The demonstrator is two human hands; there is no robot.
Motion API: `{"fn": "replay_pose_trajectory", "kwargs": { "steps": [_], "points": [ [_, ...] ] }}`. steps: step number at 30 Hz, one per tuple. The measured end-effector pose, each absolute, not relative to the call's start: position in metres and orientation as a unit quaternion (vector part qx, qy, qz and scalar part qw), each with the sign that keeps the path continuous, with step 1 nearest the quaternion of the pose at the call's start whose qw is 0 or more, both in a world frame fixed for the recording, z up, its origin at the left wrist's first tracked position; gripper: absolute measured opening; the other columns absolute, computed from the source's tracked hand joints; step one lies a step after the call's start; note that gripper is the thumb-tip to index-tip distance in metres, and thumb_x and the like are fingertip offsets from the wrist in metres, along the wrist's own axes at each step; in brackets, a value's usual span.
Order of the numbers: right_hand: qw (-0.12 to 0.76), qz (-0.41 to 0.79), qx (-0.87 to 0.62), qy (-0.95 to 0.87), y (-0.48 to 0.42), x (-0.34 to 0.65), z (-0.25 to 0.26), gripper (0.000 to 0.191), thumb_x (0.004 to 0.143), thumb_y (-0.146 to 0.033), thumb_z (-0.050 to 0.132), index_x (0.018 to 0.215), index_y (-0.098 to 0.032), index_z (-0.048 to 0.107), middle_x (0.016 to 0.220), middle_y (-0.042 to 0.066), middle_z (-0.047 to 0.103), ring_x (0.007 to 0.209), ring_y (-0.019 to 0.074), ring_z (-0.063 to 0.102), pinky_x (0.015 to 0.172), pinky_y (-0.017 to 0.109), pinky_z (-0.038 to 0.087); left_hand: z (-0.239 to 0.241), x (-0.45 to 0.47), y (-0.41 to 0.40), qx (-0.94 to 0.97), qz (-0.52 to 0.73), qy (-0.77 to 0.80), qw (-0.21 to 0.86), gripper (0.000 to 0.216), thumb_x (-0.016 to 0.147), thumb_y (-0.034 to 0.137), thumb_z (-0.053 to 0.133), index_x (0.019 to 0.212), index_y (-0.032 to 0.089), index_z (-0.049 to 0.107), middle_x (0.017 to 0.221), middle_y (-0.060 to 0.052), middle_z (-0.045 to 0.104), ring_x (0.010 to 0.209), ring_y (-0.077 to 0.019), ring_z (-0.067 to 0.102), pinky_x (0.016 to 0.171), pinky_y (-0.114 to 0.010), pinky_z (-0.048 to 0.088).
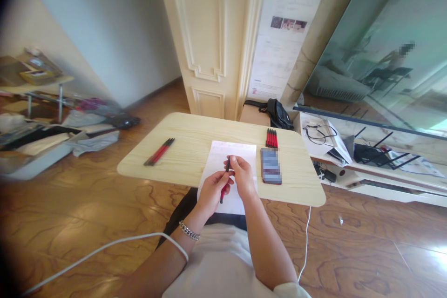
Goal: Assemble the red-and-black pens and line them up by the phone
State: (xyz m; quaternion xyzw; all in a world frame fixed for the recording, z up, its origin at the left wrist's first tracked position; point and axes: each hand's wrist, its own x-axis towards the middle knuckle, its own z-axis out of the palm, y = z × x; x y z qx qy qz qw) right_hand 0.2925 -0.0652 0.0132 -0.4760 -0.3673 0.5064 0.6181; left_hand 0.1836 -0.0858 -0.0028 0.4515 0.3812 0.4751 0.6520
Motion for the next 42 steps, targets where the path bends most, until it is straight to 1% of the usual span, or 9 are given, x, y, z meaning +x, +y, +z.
{"fn": "replay_pose_trajectory", "kwargs": {
  "steps": [5, 10, 15, 21, 25, 29, 34, 38, 42],
  "points": [
    [0.619, 0.500, -0.473, -0.377, -0.066, 0.294, 0.009, 0.031, 0.073, -0.047, 0.068, 0.077, -0.018, 0.057, 0.066, -0.002, 0.056, 0.048, 0.0072, 0.046, 0.040, 0.019, 0.036, -0.005, 0.184, -0.087, 0.446, 0.471, 0.371, 0.664, 0.038, 0.080, 0.050, 0.058, 0.078, 0.013, 0.064, 0.064, -0.002, 0.059, 0.049, -0.0080, 0.047, 0.045, -0.021, 0.034],
    [0.598, 0.551, -0.450, -0.368, -0.068, 0.293, 0.010, 0.037, 0.076, -0.053, 0.062, 0.086, -0.017, 0.060, 0.077, 0.005, 0.062, 0.052, 0.0107, 0.051, 0.038, 0.021, 0.038, -0.007, 0.186, -0.089, 0.422, 0.465, 0.365, 0.687, 0.039, 0.081, 0.051, 0.056, 0.072, 0.014, 0.062, 0.060, -0.002, 0.056, 0.045, -0.0067, 0.044, 0.043, -0.021, 0.031],
    [0.611, 0.520, -0.470, -0.369, -0.067, 0.293, 0.013, 0.039, 0.078, -0.053, 0.059, 0.091, -0.017, 0.063, 0.082, 0.007, 0.065, 0.070, 0.0151, 0.059, 0.050, 0.022, 0.046, -0.005, 0.184, -0.088, 0.430, 0.464, 0.362, 0.685, 0.035, 0.080, 0.049, 0.058, 0.078, 0.014, 0.063, 0.064, -0.001, 0.058, 0.047, -0.0061, 0.044, 0.043, -0.020, 0.030],
    [0.606, 0.519, -0.471, -0.376, -0.066, 0.295, 0.011, 0.031, 0.072, -0.046, 0.069, 0.081, -0.017, 0.062, 0.071, 0.002, 0.062, 0.055, 0.0095, 0.052, 0.047, 0.020, 0.042, -0.009, 0.184, -0.089, 0.434, 0.461, 0.359, 0.685, 0.035, 0.083, 0.048, 0.055, 0.078, 0.014, 0.064, 0.065, -0.001, 0.058, 0.047, -0.0062, 0.045, 0.043, -0.020, 0.030],
    [0.586, 0.576, -0.441, -0.361, -0.068, 0.296, 0.009, 0.036, 0.077, -0.049, 0.062, 0.093, -0.016, 0.064, 0.082, 0.007, 0.066, 0.061, 0.0127, 0.057, 0.045, 0.021, 0.042, -0.011, 0.185, -0.090, 0.417, 0.464, 0.354, 0.697, 0.035, 0.083, 0.048, 0.055, 0.077, 0.014, 0.063, 0.065, -0.001, 0.058, 0.047, -0.0062, 0.045, 0.043, -0.020, 0.030],
    [0.595, 0.554, -0.458, -0.360, -0.069, 0.294, 0.011, 0.036, 0.080, -0.048, 0.060, 0.099, -0.017, 0.064, 0.086, 0.008, 0.066, 0.076, 0.0157, 0.060, 0.053, 0.021, 0.045, -0.010, 0.185, -0.090, 0.421, 0.471, 0.347, 0.693, 0.031, 0.083, 0.045, 0.057, 0.080, 0.015, 0.062, 0.067, -0.001, 0.057, 0.049, -0.0061, 0.044, 0.044, -0.019, 0.030],
    [0.605, 0.517, -0.472, -0.380, -0.068, 0.293, 0.009, 0.028, 0.074, -0.042, 0.069, 0.085, -0.017, 0.062, 0.070, 0.001, 0.062, 0.062, 0.0106, 0.054, 0.052, 0.020, 0.043, -0.014, 0.184, -0.088, 0.435, 0.469, 0.347, 0.686, 0.032, 0.084, 0.044, 0.056, 0.078, 0.013, 0.062, 0.067, -0.002, 0.058, 0.050, -0.0062, 0.044, 0.046, -0.020, 0.030],
    [0.584, 0.561, -0.453, -0.373, -0.068, 0.296, 0.004, 0.034, 0.078, -0.046, 0.064, 0.093, -0.016, 0.064, 0.079, 0.005, 0.065, 0.060, 0.0113, 0.055, 0.050, 0.022, 0.042, -0.017, 0.184, -0.088, 0.426, 0.470, 0.349, 0.690, 0.034, 0.083, 0.046, 0.056, 0.075, 0.013, 0.061, 0.065, -0.002, 0.058, 0.049, -0.0066, 0.044, 0.045, -0.020, 0.029],
    [0.580, 0.560, -0.461, -0.370, -0.069, 0.296, 0.006, 0.037, 0.080, -0.049, 0.060, 0.099, -0.017, 0.065, 0.086, 0.007, 0.067, 0.071, 0.0145, 0.059, 0.055, 0.024, 0.045, -0.016, 0.184, -0.088, 0.419, 0.477, 0.347, 0.690, 0.032, 0.082, 0.046, 0.058, 0.076, 0.014, 0.061, 0.065, -0.001, 0.057, 0.049, -0.0067, 0.044, 0.045, -0.021, 0.030]
  ]
}}
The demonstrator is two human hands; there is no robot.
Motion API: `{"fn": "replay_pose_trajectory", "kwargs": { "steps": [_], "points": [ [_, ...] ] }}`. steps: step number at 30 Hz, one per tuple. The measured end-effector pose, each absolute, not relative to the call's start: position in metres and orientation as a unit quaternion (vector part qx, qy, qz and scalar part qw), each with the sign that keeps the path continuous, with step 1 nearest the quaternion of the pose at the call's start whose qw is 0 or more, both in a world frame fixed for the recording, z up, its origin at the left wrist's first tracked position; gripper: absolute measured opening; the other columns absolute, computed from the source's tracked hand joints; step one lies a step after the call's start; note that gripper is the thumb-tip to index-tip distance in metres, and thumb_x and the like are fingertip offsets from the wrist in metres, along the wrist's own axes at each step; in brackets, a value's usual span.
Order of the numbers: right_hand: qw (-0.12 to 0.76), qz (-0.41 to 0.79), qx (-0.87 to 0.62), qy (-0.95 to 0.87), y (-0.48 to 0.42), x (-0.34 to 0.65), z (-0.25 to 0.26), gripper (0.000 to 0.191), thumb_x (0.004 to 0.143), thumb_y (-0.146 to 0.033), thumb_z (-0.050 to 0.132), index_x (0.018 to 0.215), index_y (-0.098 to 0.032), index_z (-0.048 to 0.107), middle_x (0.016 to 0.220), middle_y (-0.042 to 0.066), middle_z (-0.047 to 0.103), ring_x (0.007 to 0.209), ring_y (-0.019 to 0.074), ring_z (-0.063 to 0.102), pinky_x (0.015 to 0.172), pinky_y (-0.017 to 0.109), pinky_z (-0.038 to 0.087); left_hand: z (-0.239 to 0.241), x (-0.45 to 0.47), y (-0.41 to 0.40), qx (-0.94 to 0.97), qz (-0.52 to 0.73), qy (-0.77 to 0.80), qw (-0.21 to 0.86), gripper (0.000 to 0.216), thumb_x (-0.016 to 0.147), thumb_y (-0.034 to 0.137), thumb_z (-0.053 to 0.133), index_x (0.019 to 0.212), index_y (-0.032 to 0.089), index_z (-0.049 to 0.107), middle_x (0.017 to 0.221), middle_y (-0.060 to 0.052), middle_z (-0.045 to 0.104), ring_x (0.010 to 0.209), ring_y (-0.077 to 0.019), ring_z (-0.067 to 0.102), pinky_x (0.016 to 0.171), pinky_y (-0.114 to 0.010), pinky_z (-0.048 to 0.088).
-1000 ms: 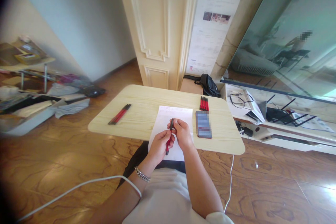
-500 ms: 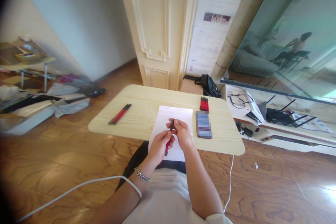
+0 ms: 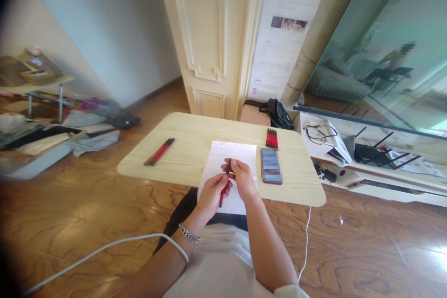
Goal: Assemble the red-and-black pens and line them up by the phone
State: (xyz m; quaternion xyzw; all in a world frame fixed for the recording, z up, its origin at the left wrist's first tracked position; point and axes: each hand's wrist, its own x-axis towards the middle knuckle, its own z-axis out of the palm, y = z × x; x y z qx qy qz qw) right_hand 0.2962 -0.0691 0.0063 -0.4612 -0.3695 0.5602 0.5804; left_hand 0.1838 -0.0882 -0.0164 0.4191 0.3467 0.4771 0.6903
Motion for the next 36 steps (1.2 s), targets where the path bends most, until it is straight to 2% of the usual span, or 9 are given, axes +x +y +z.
{"fn": "replay_pose_trajectory", "kwargs": {
  "steps": [2, 5, 7, 13, 18, 24, 29, 36],
  "points": [
    [0.589, 0.538, -0.469, -0.378, -0.0694, 0.2956, 0.0080, 0.033, 0.077, -0.047, 0.064, 0.095, -0.018, 0.065, 0.082, 0.005, 0.066, 0.072, 0.0141, 0.058, 0.057, 0.023, 0.046, -0.0156, 0.1841, -0.0883, 0.424, 0.479, 0.344, 0.687, 0.032, 0.082, 0.045, 0.058, 0.077, 0.014, 0.061, 0.065, -0.001, 0.057, 0.049, -0.0065, 0.043, 0.046, -0.021, 0.030],
    [0.599, 0.525, -0.466, -0.385, -0.0692, 0.2958, 0.0076, 0.028, 0.073, -0.042, 0.070, 0.086, -0.018, 0.063, 0.073, 0.001, 0.063, 0.063, 0.0113, 0.054, 0.054, 0.022, 0.044, -0.0155, 0.1844, -0.0885, 0.429, 0.475, 0.345, 0.687, 0.031, 0.083, 0.044, 0.057, 0.078, 0.014, 0.062, 0.066, -0.001, 0.057, 0.049, -0.0065, 0.043, 0.045, -0.020, 0.029],
    [0.595, 0.538, -0.459, -0.383, -0.0688, 0.2967, 0.0062, 0.029, 0.075, -0.044, 0.068, 0.088, -0.018, 0.063, 0.075, 0.003, 0.064, 0.061, 0.0111, 0.054, 0.053, 0.023, 0.043, -0.0159, 0.1843, -0.0887, 0.426, 0.473, 0.347, 0.689, 0.031, 0.083, 0.044, 0.057, 0.078, 0.013, 0.062, 0.067, -0.002, 0.057, 0.049, -0.0064, 0.043, 0.045, -0.020, 0.027],
    [0.580, 0.546, -0.469, -0.381, -0.0689, 0.2965, 0.0085, 0.037, 0.078, -0.049, 0.062, 0.098, -0.017, 0.065, 0.087, 0.008, 0.067, 0.077, 0.0165, 0.060, 0.059, 0.025, 0.046, -0.0148, 0.1835, -0.0885, 0.430, 0.477, 0.348, 0.683, 0.031, 0.083, 0.044, 0.057, 0.078, 0.013, 0.062, 0.066, -0.002, 0.057, 0.049, -0.0064, 0.043, 0.045, -0.020, 0.028],
    [0.594, 0.530, -0.467, -0.385, -0.0691, 0.2971, 0.0082, 0.030, 0.073, -0.044, 0.069, 0.087, -0.018, 0.063, 0.072, 0.002, 0.063, 0.062, 0.0115, 0.055, 0.055, 0.023, 0.044, -0.0137, 0.1844, -0.0889, 0.430, 0.477, 0.347, 0.683, 0.032, 0.082, 0.045, 0.058, 0.081, 0.013, 0.064, 0.067, -0.002, 0.058, 0.049, -0.0064, 0.044, 0.045, -0.020, 0.029],
    [0.579, 0.552, -0.470, -0.373, -0.0691, 0.2991, 0.0065, 0.039, 0.077, -0.050, 0.061, 0.099, -0.018, 0.065, 0.087, 0.007, 0.068, 0.074, 0.0160, 0.060, 0.059, 0.026, 0.047, -0.0128, 0.1842, -0.0879, 0.432, 0.479, 0.351, 0.679, 0.031, 0.082, 0.044, 0.058, 0.079, 0.013, 0.063, 0.066, -0.002, 0.057, 0.049, -0.0065, 0.044, 0.044, -0.021, 0.029],
    [0.599, 0.520, -0.474, -0.382, -0.0680, 0.2998, 0.0079, 0.031, 0.070, -0.044, 0.071, 0.087, -0.018, 0.064, 0.072, 0.002, 0.064, 0.065, 0.0125, 0.057, 0.060, 0.025, 0.047, -0.0102, 0.1839, -0.0881, 0.446, 0.474, 0.352, 0.673, 0.032, 0.082, 0.045, 0.057, 0.083, 0.014, 0.064, 0.066, -0.002, 0.058, 0.049, -0.0072, 0.044, 0.045, -0.021, 0.030],
    [0.576, 0.546, -0.470, -0.385, -0.0681, 0.3024, 0.0080, 0.037, 0.078, -0.049, 0.061, 0.098, -0.018, 0.066, 0.090, 0.008, 0.068, 0.082, 0.0177, 0.061, 0.066, 0.028, 0.049, -0.0113, 0.1835, -0.0871, 0.450, 0.473, 0.355, 0.669, 0.030, 0.083, 0.044, 0.057, 0.082, 0.014, 0.063, 0.067, -0.002, 0.057, 0.050, -0.0073, 0.044, 0.046, -0.021, 0.031]
  ]
}}
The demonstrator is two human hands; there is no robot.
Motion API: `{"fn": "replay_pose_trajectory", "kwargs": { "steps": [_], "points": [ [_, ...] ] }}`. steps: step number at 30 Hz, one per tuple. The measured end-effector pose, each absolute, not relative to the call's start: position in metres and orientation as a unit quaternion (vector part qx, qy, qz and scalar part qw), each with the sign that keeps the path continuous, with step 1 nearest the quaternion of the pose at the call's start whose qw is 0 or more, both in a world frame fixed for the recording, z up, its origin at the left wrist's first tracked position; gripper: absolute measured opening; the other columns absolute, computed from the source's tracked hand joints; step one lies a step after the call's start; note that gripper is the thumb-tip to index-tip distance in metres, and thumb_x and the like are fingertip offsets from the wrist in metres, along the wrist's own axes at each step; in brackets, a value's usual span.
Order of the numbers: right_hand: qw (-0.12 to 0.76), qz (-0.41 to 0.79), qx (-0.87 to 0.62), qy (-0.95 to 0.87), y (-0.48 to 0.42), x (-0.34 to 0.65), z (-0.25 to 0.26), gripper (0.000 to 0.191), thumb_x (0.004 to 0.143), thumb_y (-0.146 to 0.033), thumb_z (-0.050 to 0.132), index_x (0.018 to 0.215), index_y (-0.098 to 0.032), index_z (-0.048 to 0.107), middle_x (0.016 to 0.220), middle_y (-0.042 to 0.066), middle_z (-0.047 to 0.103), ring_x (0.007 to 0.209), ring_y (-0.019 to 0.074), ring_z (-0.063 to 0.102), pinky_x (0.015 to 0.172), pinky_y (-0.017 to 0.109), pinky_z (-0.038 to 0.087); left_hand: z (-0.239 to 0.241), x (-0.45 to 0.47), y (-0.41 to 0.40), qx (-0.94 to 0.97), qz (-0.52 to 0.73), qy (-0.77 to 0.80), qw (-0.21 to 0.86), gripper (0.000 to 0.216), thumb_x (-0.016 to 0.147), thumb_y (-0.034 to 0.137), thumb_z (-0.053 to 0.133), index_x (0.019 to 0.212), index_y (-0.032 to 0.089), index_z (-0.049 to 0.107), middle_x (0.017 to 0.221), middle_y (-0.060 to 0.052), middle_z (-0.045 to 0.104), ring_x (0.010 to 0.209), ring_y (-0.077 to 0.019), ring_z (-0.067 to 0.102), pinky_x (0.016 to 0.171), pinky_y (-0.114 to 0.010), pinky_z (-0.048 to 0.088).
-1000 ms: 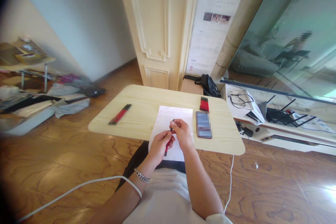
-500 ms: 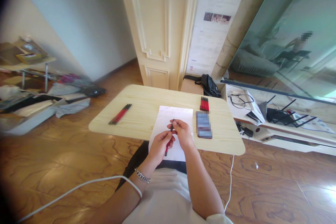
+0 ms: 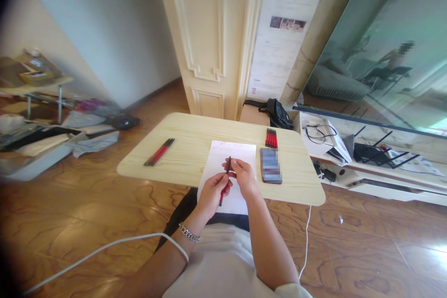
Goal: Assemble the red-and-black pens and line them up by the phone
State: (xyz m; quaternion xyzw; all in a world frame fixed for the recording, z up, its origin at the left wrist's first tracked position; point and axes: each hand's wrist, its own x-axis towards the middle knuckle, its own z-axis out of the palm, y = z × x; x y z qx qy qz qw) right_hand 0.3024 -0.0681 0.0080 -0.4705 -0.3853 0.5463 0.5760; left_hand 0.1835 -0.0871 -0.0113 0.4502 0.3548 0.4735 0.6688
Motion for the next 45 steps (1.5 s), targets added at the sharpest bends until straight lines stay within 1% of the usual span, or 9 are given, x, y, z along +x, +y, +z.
{"fn": "replay_pose_trajectory", "kwargs": {
  "steps": [6, 12, 22, 30, 32, 35, 38, 40, 45],
  "points": [
    [0.585, 0.503, -0.491, -0.405, -0.067, 0.302, 0.005, 0.032, 0.071, -0.043, 0.070, 0.089, -0.017, 0.064, 0.075, 0.004, 0.065, 0.069, 0.0144, 0.059, 0.066, 0.029, 0.049, -0.012, 0.183, -0.086, 0.452, 0.472, 0.350, 0.671, 0.030, 0.083, 0.043, 0.057, 0.087, 0.014, 0.065, 0.067, -0.002, 0.058, 0.050, -0.0075, 0.044, 0.045, -0.021, 0.031],
    [0.565, 0.538, -0.479, -0.402, -0.068, 0.304, 0.007, 0.035, 0.073, -0.045, 0.067, 0.094, -0.017, 0.066, 0.082, 0.006, 0.069, 0.073, 0.0158, 0.062, 0.074, 0.032, 0.049, -0.011, 0.184, -0.086, 0.430, 0.477, 0.346, 0.684, 0.031, 0.079, 0.044, 0.061, 0.085, 0.014, 0.063, 0.066, -0.001, 0.058, 0.048, -0.0071, 0.044, 0.044, -0.021, 0.029],
    [0.563, 0.504, -0.513, -0.407, -0.054, 0.309, 0.018, 0.038, 0.072, -0.047, 0.066, 0.096, -0.018, 0.066, 0.087, 0.008, 0.070, 0.078, 0.0174, 0.063, 0.065, 0.028, 0.043, -0.012, 0.181, -0.088, 0.426, 0.468, 0.354, 0.689, 0.039, 0.081, 0.043, 0.058, 0.108, 0.015, 0.060, 0.063, 0.001, 0.055, 0.046, -0.0070, 0.043, 0.042, -0.020, 0.026],
    [0.568, 0.445, -0.566, -0.397, -0.015, 0.320, 0.031, 0.042, 0.069, -0.052, 0.064, 0.092, -0.017, 0.066, 0.089, 0.009, 0.070, 0.077, 0.0176, 0.064, 0.062, 0.024, 0.041, -0.014, 0.171, -0.092, 0.405, 0.461, 0.366, 0.700, 0.036, 0.080, 0.044, 0.060, 0.104, 0.017, 0.060, 0.063, 0.001, 0.053, 0.045, -0.0062, 0.041, 0.041, -0.019, 0.022],
    [0.537, 0.403, -0.610, -0.420, -0.006, 0.320, 0.022, 0.041, 0.069, -0.051, 0.063, 0.089, -0.015, 0.066, 0.084, 0.008, 0.070, 0.072, 0.0176, 0.063, 0.060, 0.025, 0.041, -0.015, 0.168, -0.091, 0.398, 0.468, 0.369, 0.698, 0.038, 0.079, 0.044, 0.061, 0.104, 0.017, 0.059, 0.062, 0.002, 0.053, 0.045, -0.0061, 0.041, 0.041, -0.019, 0.022],
    [0.427, 0.307, -0.695, -0.490, -0.002, 0.312, 0.005, 0.034, 0.072, -0.045, 0.062, 0.091, -0.017, 0.067, 0.075, 0.006, 0.070, 0.070, 0.0186, 0.062, 0.062, 0.027, 0.041, -0.016, 0.164, -0.089, 0.386, 0.479, 0.375, 0.693, 0.040, 0.076, 0.045, 0.063, 0.104, 0.017, 0.060, 0.062, 0.002, 0.054, 0.044, -0.0057, 0.040, 0.040, -0.019, 0.022],
    [0.313, 0.218, -0.740, -0.555, -0.005, 0.298, -0.008, 0.025, 0.075, -0.036, 0.062, 0.094, -0.020, 0.065, 0.077, 0.005, 0.070, 0.076, 0.0199, 0.063, 0.068, 0.029, 0.040, -0.016, 0.161, -0.087, 0.379, 0.487, 0.381, 0.689, 0.041, 0.075, 0.046, 0.063, 0.104, 0.017, 0.060, 0.063, 0.002, 0.055, 0.044, -0.0058, 0.040, 0.040, -0.018, 0.023],
    [0.258, 0.175, -0.752, -0.580, -0.008, 0.291, -0.011, 0.018, 0.077, -0.033, 0.060, 0.089, -0.020, 0.064, 0.081, 0.007, 0.070, 0.079, 0.0211, 0.063, 0.069, 0.029, 0.040, -0.016, 0.160, -0.087, 0.378, 0.487, 0.381, 0.689, 0.042, 0.075, 0.046, 0.063, 0.104, 0.016, 0.060, 0.063, 0.001, 0.055, 0.044, -0.0061, 0.041, 0.040, -0.018, 0.023],
    [0.199, 0.132, -0.762, -0.602, -0.009, 0.285, -0.009, 0.015, 0.082, -0.034, 0.056, 0.084, -0.020, 0.063, 0.082, 0.009, 0.069, 0.077, 0.0221, 0.062, 0.065, 0.030, 0.037, -0.017, 0.161, -0.088, 0.374, 0.492, 0.377, 0.690, 0.041, 0.077, 0.046, 0.063, 0.104, 0.016, 0.059, 0.062, 0.002, 0.053, 0.045, -0.0061, 0.041, 0.040, -0.018, 0.023]
  ]
}}
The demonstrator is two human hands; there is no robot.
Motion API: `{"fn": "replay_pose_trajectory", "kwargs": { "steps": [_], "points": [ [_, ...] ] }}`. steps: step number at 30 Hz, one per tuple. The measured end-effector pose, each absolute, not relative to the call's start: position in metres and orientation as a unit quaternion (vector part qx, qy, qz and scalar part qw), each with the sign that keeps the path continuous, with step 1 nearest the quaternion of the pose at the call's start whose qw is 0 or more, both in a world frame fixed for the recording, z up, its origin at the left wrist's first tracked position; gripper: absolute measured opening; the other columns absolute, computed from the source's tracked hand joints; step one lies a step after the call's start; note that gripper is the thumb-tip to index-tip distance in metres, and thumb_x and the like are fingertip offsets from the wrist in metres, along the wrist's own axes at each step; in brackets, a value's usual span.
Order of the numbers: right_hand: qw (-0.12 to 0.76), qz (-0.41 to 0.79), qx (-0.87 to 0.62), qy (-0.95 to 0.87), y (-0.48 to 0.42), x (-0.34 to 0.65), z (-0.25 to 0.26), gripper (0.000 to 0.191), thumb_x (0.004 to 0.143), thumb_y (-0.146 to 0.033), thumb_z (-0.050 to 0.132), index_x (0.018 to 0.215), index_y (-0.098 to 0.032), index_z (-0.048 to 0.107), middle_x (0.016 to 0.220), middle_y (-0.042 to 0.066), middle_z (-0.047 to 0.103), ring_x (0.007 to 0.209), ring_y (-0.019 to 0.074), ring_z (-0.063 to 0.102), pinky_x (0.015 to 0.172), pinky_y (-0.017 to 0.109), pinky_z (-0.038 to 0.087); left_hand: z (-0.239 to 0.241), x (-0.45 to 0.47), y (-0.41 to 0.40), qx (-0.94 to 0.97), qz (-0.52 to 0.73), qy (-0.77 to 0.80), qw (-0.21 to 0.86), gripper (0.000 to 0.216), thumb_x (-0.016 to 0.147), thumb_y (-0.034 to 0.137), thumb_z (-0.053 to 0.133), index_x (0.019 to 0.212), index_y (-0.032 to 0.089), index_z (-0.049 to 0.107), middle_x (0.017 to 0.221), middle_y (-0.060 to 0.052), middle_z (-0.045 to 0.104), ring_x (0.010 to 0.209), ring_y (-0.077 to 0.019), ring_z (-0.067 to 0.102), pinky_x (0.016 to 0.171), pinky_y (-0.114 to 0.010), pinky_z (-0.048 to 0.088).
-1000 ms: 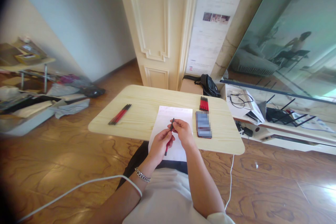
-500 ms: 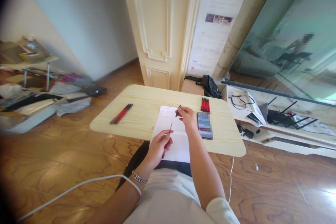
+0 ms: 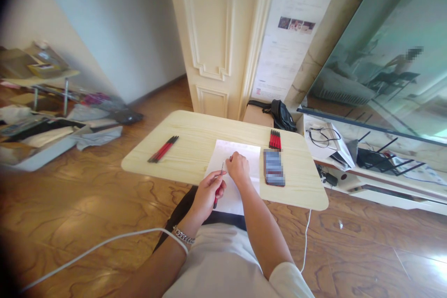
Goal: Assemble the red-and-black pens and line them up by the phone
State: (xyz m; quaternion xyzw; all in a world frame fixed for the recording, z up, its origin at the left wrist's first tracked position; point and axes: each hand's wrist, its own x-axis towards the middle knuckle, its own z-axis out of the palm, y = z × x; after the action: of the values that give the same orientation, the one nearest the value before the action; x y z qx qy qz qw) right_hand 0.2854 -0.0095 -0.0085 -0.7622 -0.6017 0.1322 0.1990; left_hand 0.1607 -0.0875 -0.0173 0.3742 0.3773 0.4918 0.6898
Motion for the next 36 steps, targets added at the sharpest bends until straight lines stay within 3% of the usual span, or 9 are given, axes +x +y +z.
{"fn": "replay_pose_trajectory", "kwargs": {
  "steps": [9, 15, 19, 24, 26, 30, 36],
  "points": [
    [0.212, 0.139, -0.758, -0.601, -0.010, 0.286, -0.003, 0.018, 0.083, -0.037, 0.056, 0.082, -0.020, 0.063, 0.079, 0.008, 0.068, 0.074, 0.0206, 0.061, 0.065, 0.028, 0.036, -0.019, 0.164, -0.087, 0.379, 0.500, 0.380, 0.680, 0.042, 0.076, 0.047, 0.062, 0.103, 0.016, 0.061, 0.063, 0.001, 0.054, 0.044, -0.0057, 0.041, 0.041, -0.018, 0.024],
    [0.372, 0.225, -0.689, -0.579, -0.035, 0.296, 0.008, 0.039, 0.090, -0.049, 0.041, 0.077, -0.020, 0.064, 0.072, 0.004, 0.067, 0.068, 0.0170, 0.058, 0.063, 0.027, 0.037, -0.021, 0.164, -0.085, 0.378, 0.505, 0.368, 0.684, 0.040, 0.078, 0.044, 0.061, 0.105, 0.016, 0.060, 0.063, 0.001, 0.055, 0.044, -0.0056, 0.041, 0.040, -0.018, 0.024],
    [0.439, 0.346, -0.592, -0.581, -0.059, 0.297, 0.009, 0.034, 0.082, -0.051, 0.053, 0.078, -0.020, 0.066, 0.070, 0.002, 0.066, 0.064, 0.0154, 0.056, 0.061, 0.026, 0.039, -0.020, 0.170, -0.088, 0.374, 0.494, 0.369, 0.692, 0.037, 0.078, 0.043, 0.061, 0.103, 0.015, 0.061, 0.062, 0.001, 0.055, 0.044, -0.0057, 0.041, 0.040, -0.019, 0.023],
    [0.485, 0.340, -0.606, -0.531, -0.049, 0.307, 0.009, 0.036, 0.081, -0.052, 0.052, 0.076, -0.019, 0.066, 0.065, 0.002, 0.063, 0.056, 0.0142, 0.052, 0.055, 0.026, 0.037, -0.016, 0.175, -0.093, 0.401, 0.469, 0.374, 0.692, 0.033, 0.079, 0.041, 0.060, 0.100, 0.015, 0.061, 0.061, 0.001, 0.054, 0.044, -0.0056, 0.041, 0.040, -0.019, 0.023],
    [0.457, 0.315, -0.642, -0.529, -0.037, 0.315, 0.009, 0.039, 0.082, -0.052, 0.049, 0.075, -0.018, 0.066, 0.064, 0.003, 0.063, 0.055, 0.0142, 0.052, 0.054, 0.026, 0.036, -0.016, 0.175, -0.094, 0.405, 0.465, 0.379, 0.690, 0.034, 0.078, 0.042, 0.061, 0.100, 0.016, 0.061, 0.061, 0.001, 0.055, 0.044, -0.0058, 0.041, 0.040, -0.019, 0.024],
    [0.297, 0.206, -0.727, -0.584, -0.021, 0.323, 0.005, 0.038, 0.082, -0.049, 0.051, 0.068, -0.018, 0.066, 0.066, 0.007, 0.065, 0.063, 0.0171, 0.056, 0.058, 0.028, 0.034, -0.018, 0.173, -0.093, 0.402, 0.468, 0.385, 0.686, 0.037, 0.077, 0.044, 0.061, 0.101, 0.016, 0.061, 0.062, 0.001, 0.056, 0.044, -0.0056, 0.042, 0.040, -0.019, 0.023],
    [0.122, 0.139, -0.771, -0.609, -0.017, 0.314, -0.006, 0.038, 0.087, -0.048, 0.045, 0.086, -0.017, 0.068, 0.088, 0.014, 0.069, 0.083, 0.0229, 0.062, 0.069, 0.029, 0.036, -0.022, 0.169, -0.090, 0.413, 0.469, 0.389, 0.677, 0.038, 0.079, 0.045, 0.059, 0.103, 0.016, 0.060, 0.063, 0.001, 0.055, 0.045, -0.0059, 0.043, 0.040, -0.018, 0.024]
  ]
}}
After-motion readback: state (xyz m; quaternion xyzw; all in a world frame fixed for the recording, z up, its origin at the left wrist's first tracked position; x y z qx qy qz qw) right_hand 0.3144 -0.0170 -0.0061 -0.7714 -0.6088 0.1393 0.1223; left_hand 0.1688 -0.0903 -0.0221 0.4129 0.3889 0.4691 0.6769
